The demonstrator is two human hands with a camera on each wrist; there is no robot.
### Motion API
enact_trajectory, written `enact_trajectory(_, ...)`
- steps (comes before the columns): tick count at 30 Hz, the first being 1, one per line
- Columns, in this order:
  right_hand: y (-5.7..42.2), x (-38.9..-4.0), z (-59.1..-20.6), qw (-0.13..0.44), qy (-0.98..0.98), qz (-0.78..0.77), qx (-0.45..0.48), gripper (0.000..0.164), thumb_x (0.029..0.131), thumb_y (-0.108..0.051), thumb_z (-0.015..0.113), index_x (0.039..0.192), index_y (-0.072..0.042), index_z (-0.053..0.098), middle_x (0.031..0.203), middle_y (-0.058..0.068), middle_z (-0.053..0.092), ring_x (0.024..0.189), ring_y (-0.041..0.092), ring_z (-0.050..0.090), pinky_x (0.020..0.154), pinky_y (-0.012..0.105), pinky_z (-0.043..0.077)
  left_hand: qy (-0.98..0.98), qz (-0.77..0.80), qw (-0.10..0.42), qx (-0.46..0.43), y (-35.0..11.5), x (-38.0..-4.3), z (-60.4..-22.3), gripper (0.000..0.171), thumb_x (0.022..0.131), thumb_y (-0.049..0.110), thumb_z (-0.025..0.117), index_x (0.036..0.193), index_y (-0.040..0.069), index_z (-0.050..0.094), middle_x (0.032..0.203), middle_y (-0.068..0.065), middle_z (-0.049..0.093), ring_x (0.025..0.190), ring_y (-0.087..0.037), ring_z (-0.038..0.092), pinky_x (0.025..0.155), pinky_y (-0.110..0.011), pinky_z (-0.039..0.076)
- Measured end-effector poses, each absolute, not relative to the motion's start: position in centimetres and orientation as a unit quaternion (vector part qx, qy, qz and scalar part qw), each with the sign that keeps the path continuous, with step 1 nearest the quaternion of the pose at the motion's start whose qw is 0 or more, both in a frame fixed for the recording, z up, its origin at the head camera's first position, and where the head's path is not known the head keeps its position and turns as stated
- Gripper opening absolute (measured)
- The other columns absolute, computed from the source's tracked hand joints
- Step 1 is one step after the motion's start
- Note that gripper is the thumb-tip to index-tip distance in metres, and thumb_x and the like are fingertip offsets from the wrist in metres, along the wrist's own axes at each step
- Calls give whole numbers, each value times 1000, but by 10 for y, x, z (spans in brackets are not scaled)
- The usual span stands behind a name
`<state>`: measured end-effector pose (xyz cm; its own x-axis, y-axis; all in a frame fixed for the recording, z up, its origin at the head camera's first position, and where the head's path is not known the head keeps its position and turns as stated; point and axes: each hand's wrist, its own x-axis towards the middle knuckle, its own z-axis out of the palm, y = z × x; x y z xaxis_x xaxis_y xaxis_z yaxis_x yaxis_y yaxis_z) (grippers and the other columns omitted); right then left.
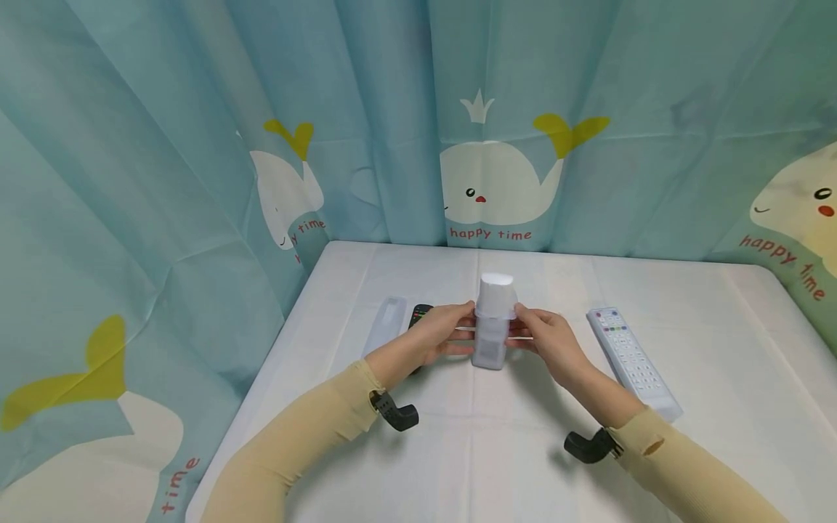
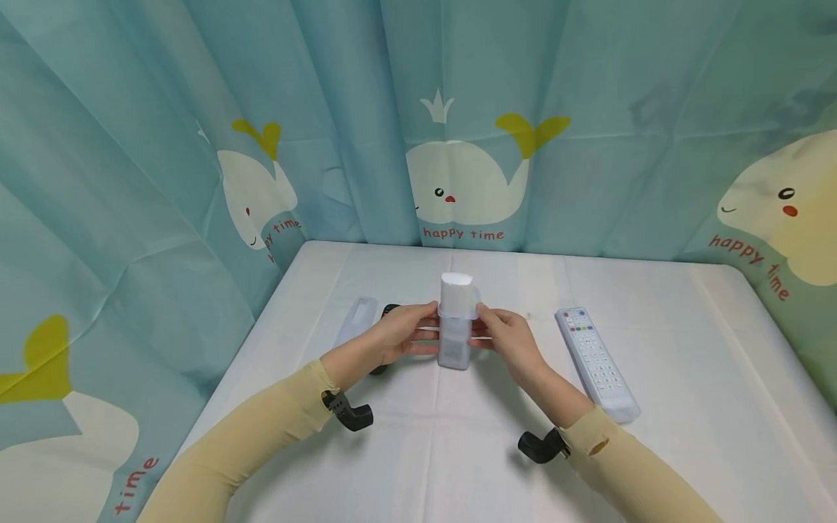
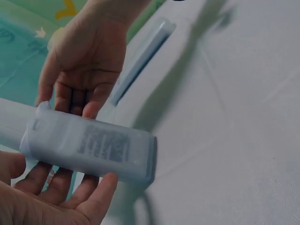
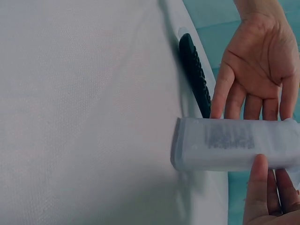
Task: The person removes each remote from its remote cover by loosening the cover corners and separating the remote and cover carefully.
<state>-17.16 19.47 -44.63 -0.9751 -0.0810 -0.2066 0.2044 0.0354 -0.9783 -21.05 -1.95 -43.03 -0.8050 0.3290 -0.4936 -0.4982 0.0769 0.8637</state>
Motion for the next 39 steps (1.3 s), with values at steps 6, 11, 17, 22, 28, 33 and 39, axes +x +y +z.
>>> enact_trajectory(6, 192, -169, -443, 89, 722, -685, 36, 51, 107, -34, 55, 132, 10, 56, 119, 20, 65, 100, 21, 67, 87, 31, 58, 654, 692, 299, -66, -20, -213, -431, 42, 105, 28, 61, 138, 2, 61, 129, -10, 65, 117, -27, 65, 88, -44, 59)
enact_trajectory(11, 191, -169, -442, 82, 721, -686, 52, 48, 107, -31, 55, 131, 11, 58, 115, 18, 67, 100, 22, 67, 85, 31, 58, 648, 700, 291, -72, -21, -216, -429, 32, 103, 18, 64, 128, -1, 66, 126, -11, 67, 113, -26, 66, 88, -44, 59)
enact_trajectory(17, 190, -170, -442, 83, 714, -692, 64, 46, 107, -27, 54, 130, 13, 58, 112, 17, 67, 96, 19, 67, 83, 30, 59, 653, 692, 301, -66, -21, -219, -428, 26, 103, 16, 64, 121, -3, 67, 119, -12, 68, 108, -25, 67, 88, -42, 59)
enact_trajectory(22, 188, -171, -442, 84, 711, -694, 79, 43, 106, -24, 57, 126, 15, 60, 106, 12, 68, 92, 17, 67, 80, 29, 60, 658, 688, 301, -63, -20, -221, -429, 23, 103, 14, 63, 116, -4, 67, 117, -14, 67, 106, -26, 67, 85, -41, 60)
enact_trajectory(28, 185, -171, -443, 77, 711, -694, 87, 37, 106, -19, 56, 119, 16, 60, 105, 13, 67, 90, 16, 68, 78, 29, 60, 666, 683, 292, -61, -19, -220, -433, 24, 102, 13, 61, 117, -5, 65, 116, -14, 66, 105, -26, 67, 85, -39, 60)
enact_trajectory(33, 182, -168, -446, 71, 721, -684, 87, 30, 105, -14, 55, 111, 15, 62, 104, 14, 67, 86, 15, 69, 78, 27, 59, 678, 676, 285, -48, -19, -218, -436, 23, 101, 13, 61, 116, -5, 65, 116, -14, 66, 106, -26, 68, 84, -36, 60)
enact_trajectory(39, 181, -164, -449, 65, 735, -671, 75, 28, 105, -14, 54, 106, 14, 61, 102, 15, 67, 82, 13, 69, 78, 24, 57, 697, 661, 276, -33, -20, -216, -438, 21, 102, 14, 60, 112, -3, 65, 115, -13, 66, 103, -23, 69, 82, -33, 60)
